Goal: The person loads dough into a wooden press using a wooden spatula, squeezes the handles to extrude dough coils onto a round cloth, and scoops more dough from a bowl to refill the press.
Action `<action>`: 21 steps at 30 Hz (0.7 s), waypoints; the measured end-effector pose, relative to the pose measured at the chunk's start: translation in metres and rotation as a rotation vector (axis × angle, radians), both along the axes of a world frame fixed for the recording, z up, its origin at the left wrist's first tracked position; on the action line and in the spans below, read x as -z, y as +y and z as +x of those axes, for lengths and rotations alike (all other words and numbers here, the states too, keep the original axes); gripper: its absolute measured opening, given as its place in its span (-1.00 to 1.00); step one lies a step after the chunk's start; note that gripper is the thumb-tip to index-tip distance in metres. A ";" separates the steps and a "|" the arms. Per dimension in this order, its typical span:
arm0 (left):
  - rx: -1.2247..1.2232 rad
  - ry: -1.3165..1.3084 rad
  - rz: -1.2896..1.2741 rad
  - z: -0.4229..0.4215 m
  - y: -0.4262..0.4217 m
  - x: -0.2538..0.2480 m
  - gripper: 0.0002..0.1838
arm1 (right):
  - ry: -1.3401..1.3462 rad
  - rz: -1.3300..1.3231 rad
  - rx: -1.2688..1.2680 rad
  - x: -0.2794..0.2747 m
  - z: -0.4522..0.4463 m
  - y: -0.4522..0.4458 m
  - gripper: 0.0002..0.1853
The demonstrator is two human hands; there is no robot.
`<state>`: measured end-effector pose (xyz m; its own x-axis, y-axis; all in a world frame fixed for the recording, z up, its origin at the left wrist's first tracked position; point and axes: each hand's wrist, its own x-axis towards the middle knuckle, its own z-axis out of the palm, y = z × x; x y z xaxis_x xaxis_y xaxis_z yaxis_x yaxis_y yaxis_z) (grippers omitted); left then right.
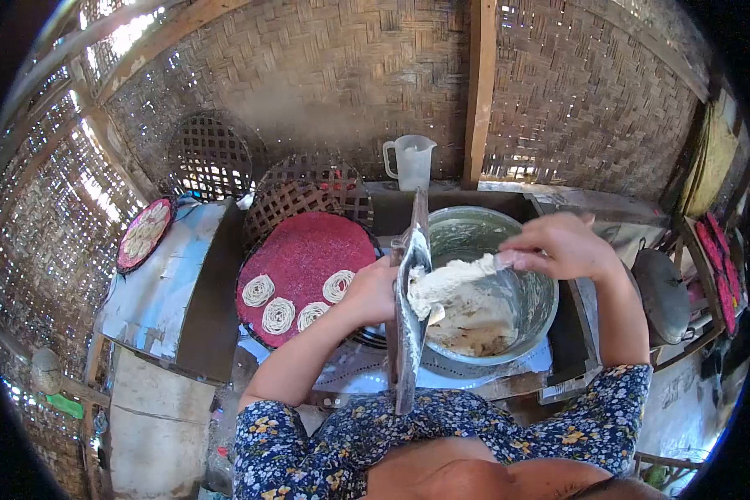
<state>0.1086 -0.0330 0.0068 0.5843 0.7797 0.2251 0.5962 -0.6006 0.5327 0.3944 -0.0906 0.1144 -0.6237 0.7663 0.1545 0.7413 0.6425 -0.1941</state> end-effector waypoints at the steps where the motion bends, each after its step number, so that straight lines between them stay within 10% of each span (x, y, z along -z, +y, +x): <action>1: 0.011 -0.003 0.031 0.001 -0.001 0.000 -0.57 | -0.093 0.179 0.020 -0.011 -0.013 -0.004 -0.73; 11: -0.166 -0.105 -0.086 0.000 0.011 0.013 -0.52 | -0.449 0.962 -0.221 0.031 -0.093 -0.022 -0.81; 21: -0.178 -0.123 0.012 -0.006 0.037 0.041 -0.54 | -0.031 0.849 0.073 -0.010 -0.047 -0.030 -0.80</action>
<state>0.1031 0.0043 -0.0338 0.4053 0.8650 0.2959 0.6244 -0.4984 0.6014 0.3476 -0.1204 0.1244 -0.5907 0.4367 0.6785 0.7836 0.5113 0.3530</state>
